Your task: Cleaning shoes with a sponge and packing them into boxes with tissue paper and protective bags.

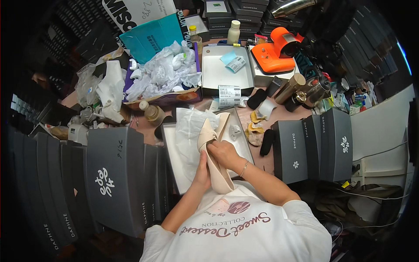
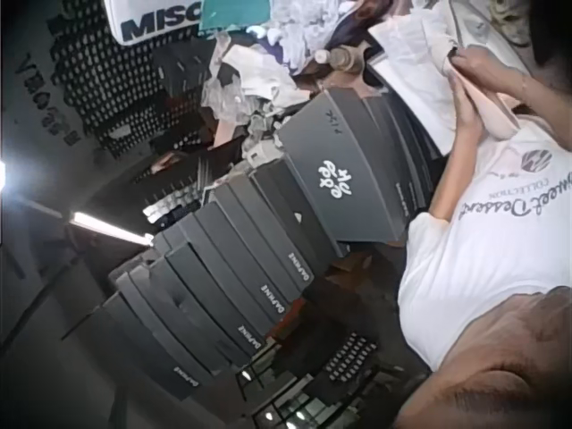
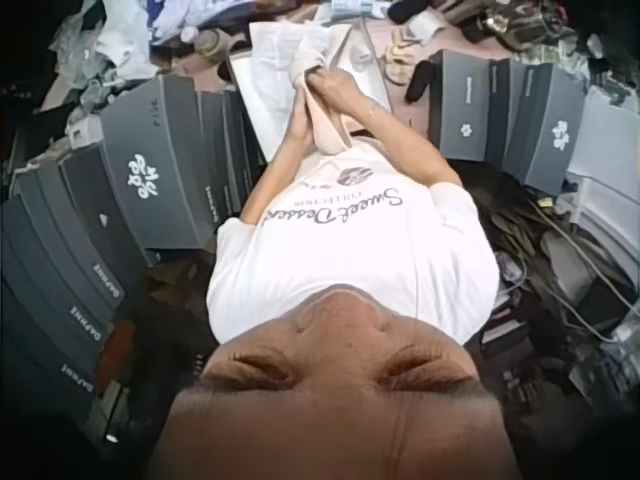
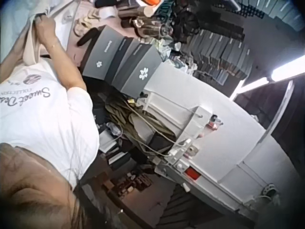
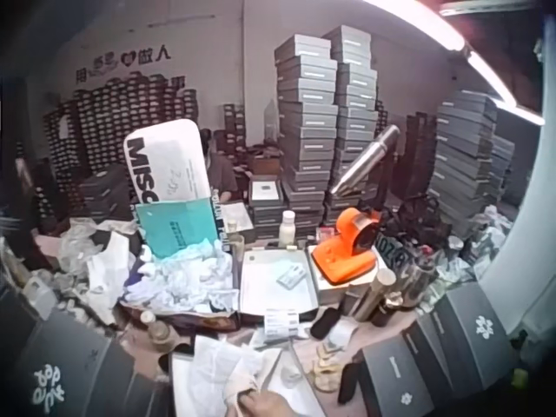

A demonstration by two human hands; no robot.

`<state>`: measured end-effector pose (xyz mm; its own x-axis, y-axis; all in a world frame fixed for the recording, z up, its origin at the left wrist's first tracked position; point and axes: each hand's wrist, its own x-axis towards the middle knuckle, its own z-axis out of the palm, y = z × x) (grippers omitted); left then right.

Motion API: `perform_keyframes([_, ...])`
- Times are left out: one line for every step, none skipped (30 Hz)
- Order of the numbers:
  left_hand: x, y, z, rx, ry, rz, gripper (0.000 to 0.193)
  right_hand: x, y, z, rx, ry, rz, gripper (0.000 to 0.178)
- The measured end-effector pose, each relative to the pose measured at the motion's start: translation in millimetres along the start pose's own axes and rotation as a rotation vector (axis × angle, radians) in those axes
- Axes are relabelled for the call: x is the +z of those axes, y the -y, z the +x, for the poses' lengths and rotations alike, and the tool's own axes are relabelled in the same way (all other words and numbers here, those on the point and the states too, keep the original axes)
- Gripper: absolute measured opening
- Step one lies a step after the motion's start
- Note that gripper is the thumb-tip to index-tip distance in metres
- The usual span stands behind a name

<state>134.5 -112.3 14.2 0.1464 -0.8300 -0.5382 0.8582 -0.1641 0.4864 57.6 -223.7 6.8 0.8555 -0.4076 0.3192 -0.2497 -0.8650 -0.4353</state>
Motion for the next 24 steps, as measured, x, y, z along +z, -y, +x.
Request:
perform_keyframes([0.9, 0.5, 0.8, 0.000, -0.021, -0.016, 0.068, -4.5, -2.6, -1.8, -0.010, -0.034, 0.062, 0.015])
perform_keyframes([-18.5, 5.8, 8.1, 0.007, 0.063, -0.031, 0.066, -15.4, -1.4, 2.0, -0.041, -0.069, 0.142, 0.017])
perform_keyframes([-14.1, 0.3, 6.5, -0.018, 0.012, -0.022, 0.067, -24.1, -11.1, -0.9, 0.107, -0.136, 0.182, 0.029])
perform_keyframes([-22.6, -7.6, 6.5, -0.055, 0.041, -0.040, 0.071, -35.1, -27.2, 1.0, 0.220, -0.136, -0.013, 0.036])
perform_keyframes([-26.2, -12.4, 9.0, -0.108, 0.086, -0.058, 0.074, -33.0, -54.8, -4.7, 0.316, -0.171, -0.141, 0.038])
perform_keyframes([-24.2, -16.1, 11.6, -0.082, 0.085, -0.073, 0.077, -30.8, -76.8, -8.8, 0.340, -0.103, -0.304, 0.041])
perform_keyframes([-20.4, -18.8, 13.6, -0.067, 0.088, -0.082, 0.080, -19.9, -97.1, -17.9, 0.319, -0.037, -0.353, 0.043])
perform_keyframes([-18.1, -21.2, 13.3, -0.049, 0.090, -0.089, 0.083, -13.3, -105.6, -17.2, 0.294, 0.025, -0.400, 0.045])
perform_keyframes([-15.4, -22.6, 10.7, -0.035, 0.091, -0.074, 0.083, -4.9, -110.8, -18.9, 0.271, 0.086, -0.447, 0.047])
perform_keyframes([-12.1, -23.6, 7.2, -0.025, 0.094, -0.058, 0.083, 1.5, -109.0, -31.0, 0.292, 0.066, -0.387, 0.047])
perform_keyframes([-9.0, -23.8, 9.0, -0.002, 0.105, -0.050, 0.083, 0.8, -100.7, -33.7, 0.326, -0.032, -0.194, 0.046])
perform_keyframes([-9.6, -21.4, 11.9, 0.009, 0.064, -0.048, 0.082, 0.2, -92.0, -37.1, 0.350, -0.127, 0.001, 0.045])
perform_keyframes([-8.8, -23.1, 14.0, -0.008, 0.046, -0.049, 0.081, -1.5, -85.3, -35.6, 0.372, -0.220, 0.197, 0.045])
perform_keyframes([-6.6, -22.9, 15.9, -0.030, 0.026, -0.050, 0.081, -19.4, -71.6, -26.0, 0.376, -0.116, 0.340, 0.044])
perform_keyframes([-7.8, -19.8, 10.4, -0.069, -0.004, -0.046, 0.080, -45.1, -42.2, -19.0, 0.396, -0.009, 0.492, 0.043])
perform_keyframes([-7.5, -17.6, 5.8, -0.077, -0.011, -0.029, 0.079, -61.4, -16.6, -12.5, 0.419, 0.085, 0.642, 0.043])
perform_keyframes([-2.9, -15.7, 6.9, -0.081, -0.006, -0.009, 0.077, -65.5, -2.9, -5.1, 0.181, 0.046, 0.486, 0.044])
perform_keyframes([3.1, -11.3, 10.1, -0.079, 0.004, 0.007, 0.076, -58.0, 3.0, -0.5, 0.094, 0.074, 0.338, 0.043])
perform_keyframes([8.6, -6.3, 12.4, -0.077, 0.014, 0.021, 0.075, -48.4, 3.4, 0.9, 0.009, 0.104, 0.189, 0.042])
perform_keyframes([5.6, 0.6, 16.8, -0.031, -0.009, 0.046, 0.070, -39.2, 0.0, 3.9, 0.018, 0.052, 0.143, 0.041])
perform_keyframes([6.9, -0.6, 14.8, -0.046, 0.018, 0.068, 0.068, -31.0, -5.0, 7.1, 0.027, 0.003, 0.096, 0.039])
perform_keyframes([8.4, -3.7, 12.4, -0.061, 0.045, 0.089, 0.067, -26.9, -6.3, 8.2, 0.035, -0.046, 0.049, 0.038])
perform_keyframes([8.2, -4.7, 8.6, -0.080, 0.067, 0.107, 0.065, -29.2, -1.0, 5.6, 0.060, -0.023, 0.098, 0.035])
perform_keyframes([7.9, -7.7, 1.5, -0.140, 0.092, 0.039, 0.063, -33.9, 6.1, 2.4, 0.085, 0.000, 0.146, 0.033])
